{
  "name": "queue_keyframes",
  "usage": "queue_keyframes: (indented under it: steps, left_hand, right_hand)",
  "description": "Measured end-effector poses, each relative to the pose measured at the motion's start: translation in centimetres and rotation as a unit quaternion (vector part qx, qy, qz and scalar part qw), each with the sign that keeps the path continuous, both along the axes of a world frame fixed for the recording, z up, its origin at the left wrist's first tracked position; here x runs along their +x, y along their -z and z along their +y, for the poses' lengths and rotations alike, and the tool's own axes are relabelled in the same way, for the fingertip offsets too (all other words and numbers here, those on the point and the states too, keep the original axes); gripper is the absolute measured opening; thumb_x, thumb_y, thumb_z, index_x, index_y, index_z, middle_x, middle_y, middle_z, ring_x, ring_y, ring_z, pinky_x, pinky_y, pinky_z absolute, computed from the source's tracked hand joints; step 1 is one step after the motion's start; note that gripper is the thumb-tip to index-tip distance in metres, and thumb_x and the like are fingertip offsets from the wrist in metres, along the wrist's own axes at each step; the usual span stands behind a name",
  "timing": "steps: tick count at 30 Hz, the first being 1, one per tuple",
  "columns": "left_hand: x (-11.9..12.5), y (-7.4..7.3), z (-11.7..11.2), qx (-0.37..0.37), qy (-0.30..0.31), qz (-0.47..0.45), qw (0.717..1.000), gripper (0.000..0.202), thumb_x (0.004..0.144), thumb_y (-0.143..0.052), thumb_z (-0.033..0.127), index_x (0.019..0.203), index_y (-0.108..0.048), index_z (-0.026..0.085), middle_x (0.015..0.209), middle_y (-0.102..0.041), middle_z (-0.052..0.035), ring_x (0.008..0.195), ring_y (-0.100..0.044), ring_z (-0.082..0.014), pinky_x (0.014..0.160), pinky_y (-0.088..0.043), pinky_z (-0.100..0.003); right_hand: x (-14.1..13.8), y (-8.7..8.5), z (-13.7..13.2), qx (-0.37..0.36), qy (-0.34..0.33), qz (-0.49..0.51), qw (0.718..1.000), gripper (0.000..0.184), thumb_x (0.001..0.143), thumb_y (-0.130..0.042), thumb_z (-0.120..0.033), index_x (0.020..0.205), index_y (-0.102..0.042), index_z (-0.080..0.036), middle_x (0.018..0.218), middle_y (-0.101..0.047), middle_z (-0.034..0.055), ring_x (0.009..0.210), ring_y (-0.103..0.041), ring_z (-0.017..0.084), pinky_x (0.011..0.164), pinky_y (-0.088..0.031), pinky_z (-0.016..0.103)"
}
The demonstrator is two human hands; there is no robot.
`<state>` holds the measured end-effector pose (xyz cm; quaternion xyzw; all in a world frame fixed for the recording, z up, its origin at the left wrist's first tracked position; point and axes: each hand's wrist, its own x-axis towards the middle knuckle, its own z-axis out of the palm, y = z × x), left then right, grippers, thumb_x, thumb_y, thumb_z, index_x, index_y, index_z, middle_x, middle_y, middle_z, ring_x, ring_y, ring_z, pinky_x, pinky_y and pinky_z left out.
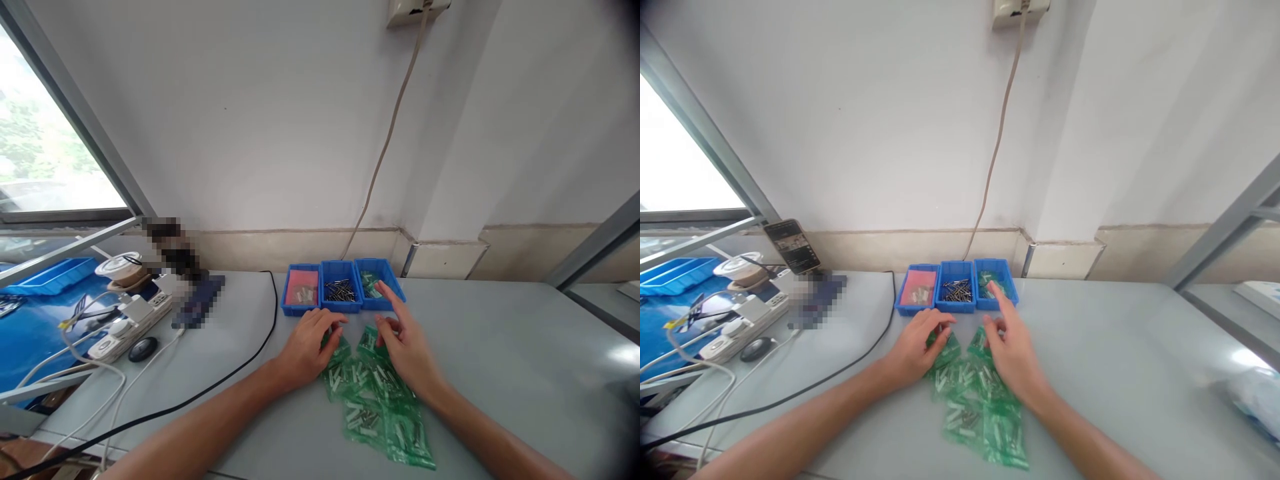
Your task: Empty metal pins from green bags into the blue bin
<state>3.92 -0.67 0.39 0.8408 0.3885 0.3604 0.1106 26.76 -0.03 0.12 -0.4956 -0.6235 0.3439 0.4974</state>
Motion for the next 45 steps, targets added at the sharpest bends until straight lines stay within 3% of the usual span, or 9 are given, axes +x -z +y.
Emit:
queue_keyframes:
  steps: [3, 6, 8, 10, 15, 20, 28, 38, 45]
  left_hand:
    - [0.1, 0.3, 0.1, -0.001, 0.006, 0.009, 1.0, 0.02, 0.11, -0.046, 0.026, 0.121, -0.062, 0.022, 0.101, -0.069, -0.0054, 0.092, -0.061, -0.0214, 0.087, -0.046, -0.036]
    - [0.1, 0.4, 0.2, -0.001, 0.012, 0.011, 1.0, 0.018, 0.109, -0.047, 0.024, 0.118, -0.062, 0.021, 0.101, -0.069, -0.0056, 0.093, -0.061, -0.0217, 0.088, -0.045, -0.037]
    - [0.2, 0.3, 0.2, 0.0, 0.012, 0.009, 1.0, 0.017, 0.109, -0.048, 0.023, 0.118, -0.062, 0.021, 0.102, -0.07, -0.0056, 0.094, -0.061, -0.0217, 0.088, -0.045, -0.037]
    - [0.2, 0.2, 0.2, 0.003, 0.015, 0.008, 1.0, 0.017, 0.109, -0.047, 0.022, 0.117, -0.062, 0.021, 0.103, -0.07, -0.0059, 0.094, -0.061, -0.0217, 0.087, -0.045, -0.037]
    - [0.1, 0.1, 0.1, 0.01, 0.019, 0.004, 1.0, 0.019, 0.109, -0.045, 0.022, 0.118, -0.062, 0.02, 0.105, -0.071, -0.0065, 0.097, -0.062, -0.022, 0.088, -0.045, -0.037]
    - [0.2, 0.2, 0.1, 0.01, 0.018, 0.005, 1.0, 0.019, 0.11, -0.045, 0.023, 0.117, -0.063, 0.02, 0.104, -0.072, -0.0067, 0.095, -0.062, -0.0219, 0.088, -0.046, -0.038]
    - [0.2, -0.1, 0.1, 0.031, 0.021, -0.015, 0.999, 0.02, 0.11, -0.045, 0.022, 0.114, -0.064, 0.019, 0.1, -0.071, -0.0063, 0.092, -0.062, -0.0213, 0.086, -0.046, -0.036]
    - [0.2, -0.3, 0.1, 0.04, 0.027, -0.036, 0.998, 0.019, 0.109, -0.046, 0.021, 0.114, -0.065, 0.019, 0.105, -0.071, -0.0082, 0.097, -0.064, -0.0215, 0.091, -0.048, -0.039]
    - [0.0, -0.5, -0.1, 0.082, 0.044, -0.003, 0.996, 0.017, 0.107, -0.051, 0.023, 0.115, -0.066, 0.019, 0.105, -0.071, -0.0088, 0.094, -0.061, -0.0224, 0.087, -0.048, -0.039]
  right_hand:
    - [0.2, 0.0, 0.0, 0.022, 0.01, -0.031, 0.999, 0.055, 0.104, -0.052, -0.044, 0.157, -0.045, -0.034, 0.157, -0.054, 0.0096, 0.06, -0.057, 0.012, 0.058, -0.055, 0.031]
    - [0.5, 0.0, -0.1, 0.035, 0.022, -0.122, 0.992, 0.039, 0.104, -0.049, -0.045, 0.136, -0.065, -0.028, 0.109, -0.076, 0.0064, 0.059, -0.057, 0.016, 0.058, -0.048, 0.03]
    - [0.7, 0.0, -0.2, 0.039, 0.031, -0.201, 0.978, 0.033, 0.105, -0.047, -0.045, 0.116, -0.073, -0.026, 0.072, -0.071, 0.0007, 0.054, -0.056, 0.018, 0.057, -0.043, 0.03]
    - [0.9, 0.0, -0.2, 0.051, 0.041, -0.265, 0.962, 0.033, 0.105, -0.046, -0.045, 0.098, -0.071, -0.026, 0.06, -0.063, -0.0017, 0.052, -0.055, 0.019, 0.057, -0.038, 0.03]
    - [0.8, 0.1, 0.1, 0.047, 0.046, -0.39, 0.919, 0.029, 0.103, -0.045, -0.039, 0.082, -0.059, -0.026, 0.061, -0.065, -0.0004, 0.054, -0.061, 0.022, 0.055, -0.03, 0.03]
    - [0.7, -0.2, 0.0, 0.056, 0.03, -0.41, 0.91, 0.028, 0.104, -0.044, -0.036, 0.081, -0.057, -0.027, 0.067, -0.072, 0.0012, 0.055, -0.064, 0.023, 0.055, -0.029, 0.03]
    - [0.7, -0.6, -0.1, 0.015, 0.033, -0.506, 0.862, 0.03, 0.103, -0.051, -0.053, 0.096, -0.057, -0.025, 0.065, -0.071, 0.003, 0.059, -0.069, 0.029, 0.052, -0.022, 0.029]
    - [1.1, 0.4, 0.5, 0.003, 0.006, -0.453, 0.891, 0.021, 0.104, -0.053, -0.044, 0.103, -0.055, -0.023, 0.084, -0.076, 0.0066, 0.072, -0.073, 0.03, 0.057, -0.03, 0.029]
    - [1.7, 0.8, 1.1, 0.016, 0.013, -0.439, 0.898, 0.023, 0.107, -0.045, -0.038, 0.089, -0.052, -0.026, 0.068, -0.07, 0.0016, 0.06, -0.067, 0.026, 0.055, -0.028, 0.029]
